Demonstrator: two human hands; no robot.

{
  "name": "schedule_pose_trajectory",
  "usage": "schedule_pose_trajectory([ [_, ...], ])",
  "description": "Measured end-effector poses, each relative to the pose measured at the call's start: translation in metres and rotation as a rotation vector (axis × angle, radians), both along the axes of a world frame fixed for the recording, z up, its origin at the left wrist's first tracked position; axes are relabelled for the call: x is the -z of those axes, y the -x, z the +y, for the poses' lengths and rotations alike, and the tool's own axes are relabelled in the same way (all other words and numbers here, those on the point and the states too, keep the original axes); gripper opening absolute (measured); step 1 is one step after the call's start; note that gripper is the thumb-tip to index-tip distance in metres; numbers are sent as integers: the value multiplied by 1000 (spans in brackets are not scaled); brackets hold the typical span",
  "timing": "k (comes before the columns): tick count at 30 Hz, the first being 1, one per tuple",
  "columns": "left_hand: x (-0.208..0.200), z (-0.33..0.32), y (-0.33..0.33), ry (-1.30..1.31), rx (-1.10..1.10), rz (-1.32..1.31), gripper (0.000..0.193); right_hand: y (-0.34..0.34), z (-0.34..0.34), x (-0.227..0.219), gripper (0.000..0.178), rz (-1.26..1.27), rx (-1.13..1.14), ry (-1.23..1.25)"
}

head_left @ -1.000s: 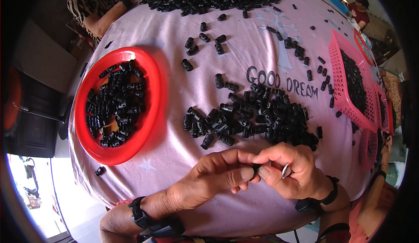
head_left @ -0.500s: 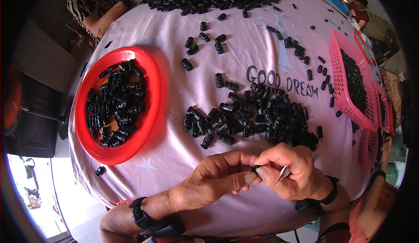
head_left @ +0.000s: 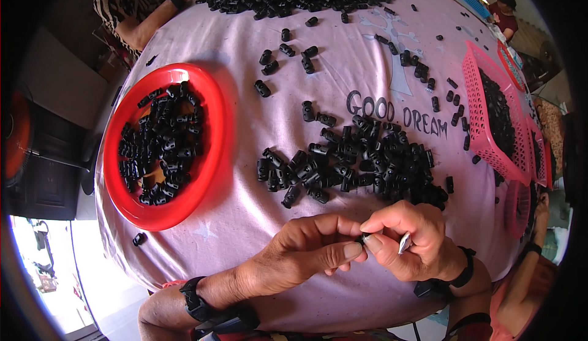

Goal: Manually assembling small black plastic shoe components at a shared table.

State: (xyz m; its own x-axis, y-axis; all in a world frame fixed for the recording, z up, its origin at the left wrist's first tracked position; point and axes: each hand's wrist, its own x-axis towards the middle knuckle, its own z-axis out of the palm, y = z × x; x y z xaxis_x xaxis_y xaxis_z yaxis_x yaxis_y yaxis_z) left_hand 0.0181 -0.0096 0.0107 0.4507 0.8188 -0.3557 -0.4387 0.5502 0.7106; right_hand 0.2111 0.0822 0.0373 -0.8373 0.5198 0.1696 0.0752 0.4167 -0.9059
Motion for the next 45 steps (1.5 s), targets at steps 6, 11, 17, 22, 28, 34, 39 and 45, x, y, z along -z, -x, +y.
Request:
schedule_pose_trajectory([
  [6, 3, -2, -3, 37, -126, -92, 26, -1, 2, -4, 19, -78, 9, 5],
  [11, 6, -4, -9, 5, -188, -103, 25, 1, 1, 3, 21, -40, 27, -7],
  [17, 5, -2, 0, 59, -112, -144, 28, -1, 2, -2, 19, -71, 22, -64],
  [22, 0, -1, -3, 54, -156, -104, 30, 2, -3, 5, 17, 3, 110, -28],
  [28, 9, -5, -2, 19, -146, -108, 31, 0, 2, -2, 18, -58, 17, -69],
  [34, -2, 0, -1, 62, -45, -43, 37, -1, -3, 2, 15, 42, 19, 66],
  [39, 1, -1, 0, 34, -11, 6, 32, -1, 1, -4, 16, -7, -39, 52],
  [45, 0, -2, 0, 44, -51, -21, 28, -1, 1, -1, 22, -26, -34, 63],
])
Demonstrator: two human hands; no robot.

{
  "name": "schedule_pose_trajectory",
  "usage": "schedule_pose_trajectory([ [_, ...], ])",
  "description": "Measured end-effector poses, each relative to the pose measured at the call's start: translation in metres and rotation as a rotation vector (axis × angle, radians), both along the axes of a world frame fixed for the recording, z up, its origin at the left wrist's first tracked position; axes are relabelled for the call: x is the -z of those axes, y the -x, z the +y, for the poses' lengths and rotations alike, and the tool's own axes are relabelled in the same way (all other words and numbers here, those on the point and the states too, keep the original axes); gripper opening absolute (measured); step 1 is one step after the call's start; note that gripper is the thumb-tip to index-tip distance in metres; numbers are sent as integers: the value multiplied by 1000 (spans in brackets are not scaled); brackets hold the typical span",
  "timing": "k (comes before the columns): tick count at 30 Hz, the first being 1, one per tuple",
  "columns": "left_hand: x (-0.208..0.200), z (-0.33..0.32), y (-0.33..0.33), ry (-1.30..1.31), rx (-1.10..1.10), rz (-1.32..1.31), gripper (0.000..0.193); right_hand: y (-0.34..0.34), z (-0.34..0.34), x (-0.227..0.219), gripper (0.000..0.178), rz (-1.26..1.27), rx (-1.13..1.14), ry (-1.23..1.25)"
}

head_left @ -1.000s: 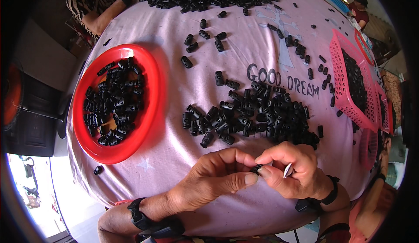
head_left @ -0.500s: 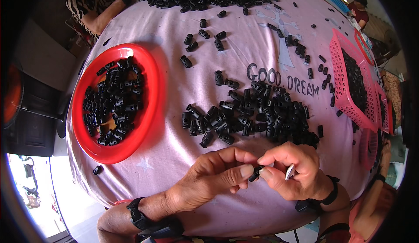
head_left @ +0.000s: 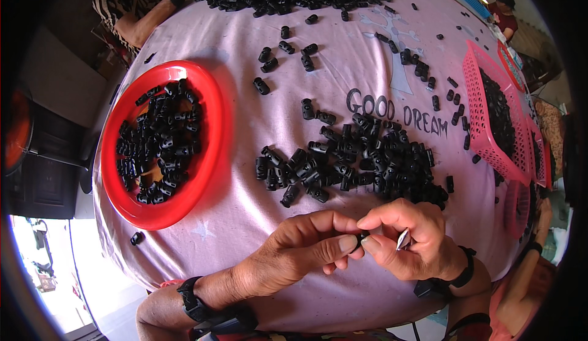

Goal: Manually assembling small black plastic shoe components at a shared table.

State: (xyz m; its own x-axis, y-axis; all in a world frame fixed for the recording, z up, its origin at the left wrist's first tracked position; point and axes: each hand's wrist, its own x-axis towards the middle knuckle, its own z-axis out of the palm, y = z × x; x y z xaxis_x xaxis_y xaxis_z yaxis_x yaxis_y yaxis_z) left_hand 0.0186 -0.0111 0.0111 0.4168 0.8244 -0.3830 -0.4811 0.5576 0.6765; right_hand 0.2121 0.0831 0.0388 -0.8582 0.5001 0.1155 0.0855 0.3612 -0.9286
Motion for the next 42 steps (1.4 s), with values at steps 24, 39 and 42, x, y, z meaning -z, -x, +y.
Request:
schedule_pose_trajectory([
  [24, -1, 1, 1, 30, 18, 21, 30, 3, 3, -4, 19, 39, -19, -88],
  [39, 2, 0, 1, 7, -17, -13, 30, 3, 3, -5, 19, 7, -22, -95],
  [42, 5, 0, 1, -3, -8, -22, 31, 3, 3, -5, 18, 12, -10, -97],
])
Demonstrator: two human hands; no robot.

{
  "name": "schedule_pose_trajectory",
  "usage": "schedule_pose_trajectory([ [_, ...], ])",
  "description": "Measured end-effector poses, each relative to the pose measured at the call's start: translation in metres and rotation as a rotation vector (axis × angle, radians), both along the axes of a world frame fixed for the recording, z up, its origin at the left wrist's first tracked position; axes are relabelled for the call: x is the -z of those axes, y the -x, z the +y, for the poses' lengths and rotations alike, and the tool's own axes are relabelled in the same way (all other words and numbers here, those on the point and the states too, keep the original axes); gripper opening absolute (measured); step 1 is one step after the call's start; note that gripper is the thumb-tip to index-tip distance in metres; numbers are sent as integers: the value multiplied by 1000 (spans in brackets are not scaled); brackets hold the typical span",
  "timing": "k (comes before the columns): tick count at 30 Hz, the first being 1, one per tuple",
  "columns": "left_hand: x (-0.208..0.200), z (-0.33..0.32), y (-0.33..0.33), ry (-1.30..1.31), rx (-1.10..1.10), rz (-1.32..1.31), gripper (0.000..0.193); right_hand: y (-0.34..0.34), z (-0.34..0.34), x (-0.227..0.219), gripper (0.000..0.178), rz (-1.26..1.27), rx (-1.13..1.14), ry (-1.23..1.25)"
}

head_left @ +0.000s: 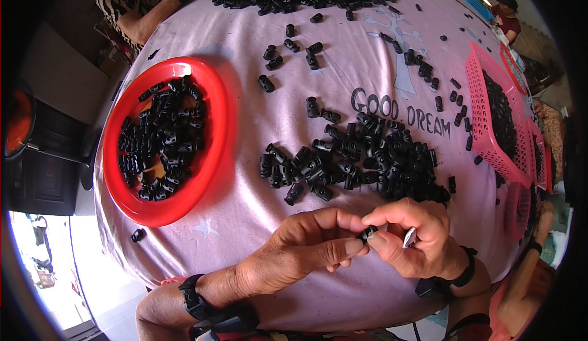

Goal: Manually assembling small black plastic shoe components at a shared table.

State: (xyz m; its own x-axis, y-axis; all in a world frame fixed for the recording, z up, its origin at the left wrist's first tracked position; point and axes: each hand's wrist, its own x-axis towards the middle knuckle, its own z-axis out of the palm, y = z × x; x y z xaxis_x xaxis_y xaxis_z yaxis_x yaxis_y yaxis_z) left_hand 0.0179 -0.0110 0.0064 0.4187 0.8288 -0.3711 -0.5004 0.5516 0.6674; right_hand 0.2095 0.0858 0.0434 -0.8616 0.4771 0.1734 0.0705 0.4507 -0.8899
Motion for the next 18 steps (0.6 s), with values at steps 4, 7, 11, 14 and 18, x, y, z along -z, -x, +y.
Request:
schedule_pose_trajectory([
  [4, 0, -1, 1, 13, -6, -7, 31, 1, 0, -2, 17, 15, 10, 3],
  [7, 0, -1, 1, 7, -15, -27, 32, -1, 0, -1, 18, 22, 1, -4],
  [11, 0, -1, 1, -1, -15, -22, 32, 0, -2, 1, 18, 16, 2, -11],
  [14, -3, 0, 1, 18, 19, 20, 32, 1, -7, 8, 17, 69, 165, -43],
  [18, -4, 0, 2, 17, 20, 4, 32, -1, -6, 8, 16, 65, 158, -17],
])
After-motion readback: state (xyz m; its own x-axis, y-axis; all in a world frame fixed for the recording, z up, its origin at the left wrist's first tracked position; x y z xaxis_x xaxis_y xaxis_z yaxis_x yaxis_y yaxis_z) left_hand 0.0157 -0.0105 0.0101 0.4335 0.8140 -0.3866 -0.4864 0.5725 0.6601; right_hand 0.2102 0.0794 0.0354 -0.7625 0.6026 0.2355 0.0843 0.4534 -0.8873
